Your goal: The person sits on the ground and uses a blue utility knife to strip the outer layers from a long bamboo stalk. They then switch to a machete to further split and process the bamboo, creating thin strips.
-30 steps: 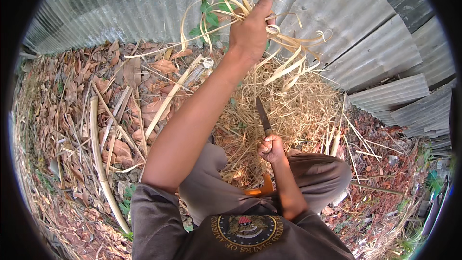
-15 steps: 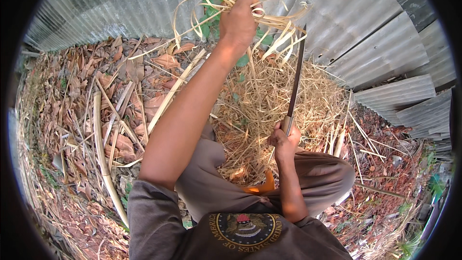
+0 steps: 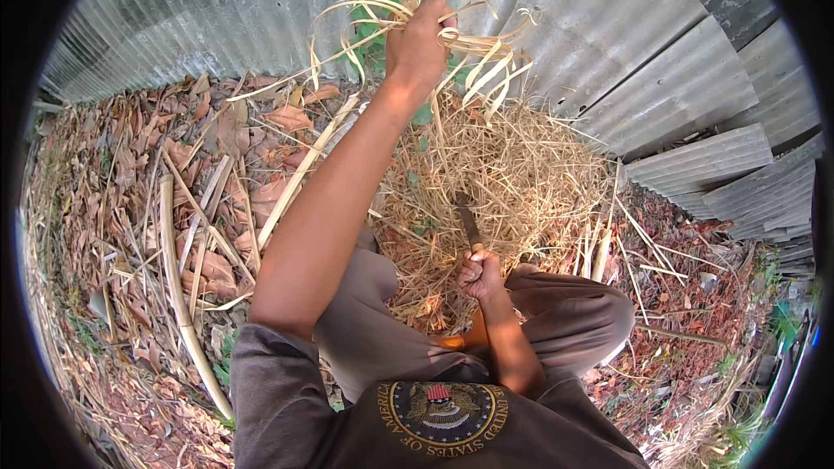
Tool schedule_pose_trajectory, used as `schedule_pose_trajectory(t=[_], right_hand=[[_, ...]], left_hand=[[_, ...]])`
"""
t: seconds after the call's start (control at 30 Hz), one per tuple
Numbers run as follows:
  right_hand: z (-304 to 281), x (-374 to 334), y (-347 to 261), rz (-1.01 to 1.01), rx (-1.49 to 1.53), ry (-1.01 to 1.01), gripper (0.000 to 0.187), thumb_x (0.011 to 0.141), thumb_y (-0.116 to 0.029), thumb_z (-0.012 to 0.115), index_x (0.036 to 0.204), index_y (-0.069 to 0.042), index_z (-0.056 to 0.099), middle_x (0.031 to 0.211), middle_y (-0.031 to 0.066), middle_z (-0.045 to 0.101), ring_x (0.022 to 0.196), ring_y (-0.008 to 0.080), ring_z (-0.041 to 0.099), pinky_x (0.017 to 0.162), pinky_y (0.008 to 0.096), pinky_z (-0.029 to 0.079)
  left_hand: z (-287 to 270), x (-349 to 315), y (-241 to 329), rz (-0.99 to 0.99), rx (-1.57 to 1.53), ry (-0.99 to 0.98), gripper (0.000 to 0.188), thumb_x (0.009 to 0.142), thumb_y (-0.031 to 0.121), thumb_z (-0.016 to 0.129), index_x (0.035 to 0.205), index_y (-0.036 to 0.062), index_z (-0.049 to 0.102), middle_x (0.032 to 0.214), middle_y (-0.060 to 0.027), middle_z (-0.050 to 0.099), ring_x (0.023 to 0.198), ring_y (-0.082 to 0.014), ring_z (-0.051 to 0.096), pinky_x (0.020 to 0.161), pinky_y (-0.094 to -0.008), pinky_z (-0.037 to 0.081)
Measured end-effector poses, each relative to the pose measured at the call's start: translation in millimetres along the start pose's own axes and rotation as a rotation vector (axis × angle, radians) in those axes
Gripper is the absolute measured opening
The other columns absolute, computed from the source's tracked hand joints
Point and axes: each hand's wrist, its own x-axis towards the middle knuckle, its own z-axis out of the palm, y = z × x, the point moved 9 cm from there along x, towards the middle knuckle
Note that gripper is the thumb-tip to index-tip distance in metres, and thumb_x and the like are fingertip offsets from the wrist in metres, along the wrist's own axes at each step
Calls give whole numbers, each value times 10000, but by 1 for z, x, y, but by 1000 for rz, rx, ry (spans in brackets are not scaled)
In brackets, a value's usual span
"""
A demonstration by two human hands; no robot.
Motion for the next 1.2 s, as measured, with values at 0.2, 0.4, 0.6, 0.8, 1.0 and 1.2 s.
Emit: schedule_pose_trajectory(t=[0.2,0.4,0.6,0.8,1.0,1.2], right_hand=[[101,-99,-21,-403,-464,170,54,701,-39,478,754,-48,482,450,24,347,360,152,325,373,293,304],[184,-146,-26,-1073,-729,-87,94,728,73,498,802,16,511,557,40,482,417,97,428,401,251,361],[-13,-11,34,-186,-793,752,152,838,-64,473,724,25,522,529,48,460,361,139,403,332,295,312],[16,-18,13,-368,-734,391,170,811,-9,402,658,-14,476,473,67,416,335,169,399,308,323,328],[155,-65,25,-636,-876,45,106,766,49,469,685,-8,505,509,66,455,365,157,451,342,302,376],[44,-1,25,-443,-1056,344,106,765,-14,528,661,-30,513,523,54,491,408,149,468,371,306,364]], left_hand=[[19,-10,7,89,-145,61,460,938,468,444,686,88,502,517,18,377,414,-81,278,417,-239,204],[11,-15,2,26,-80,275,504,899,513,504,930,20,604,701,-14,490,504,-85,368,443,-251,293],[5,-29,0,-181,38,306,551,924,452,476,1185,-32,510,1033,-170,589,950,-262,582,879,-387,433],[-23,-9,-14,85,-44,554,647,889,514,495,1074,-100,584,953,-134,578,835,-168,507,792,-298,397],[-30,-19,-7,14,-175,574,548,880,437,544,1024,-90,582,893,-98,551,752,-150,464,705,-279,388],[-36,-20,-14,85,-293,628,469,871,355,559,1054,-77,575,956,-113,550,840,-168,495,777,-319,387]])
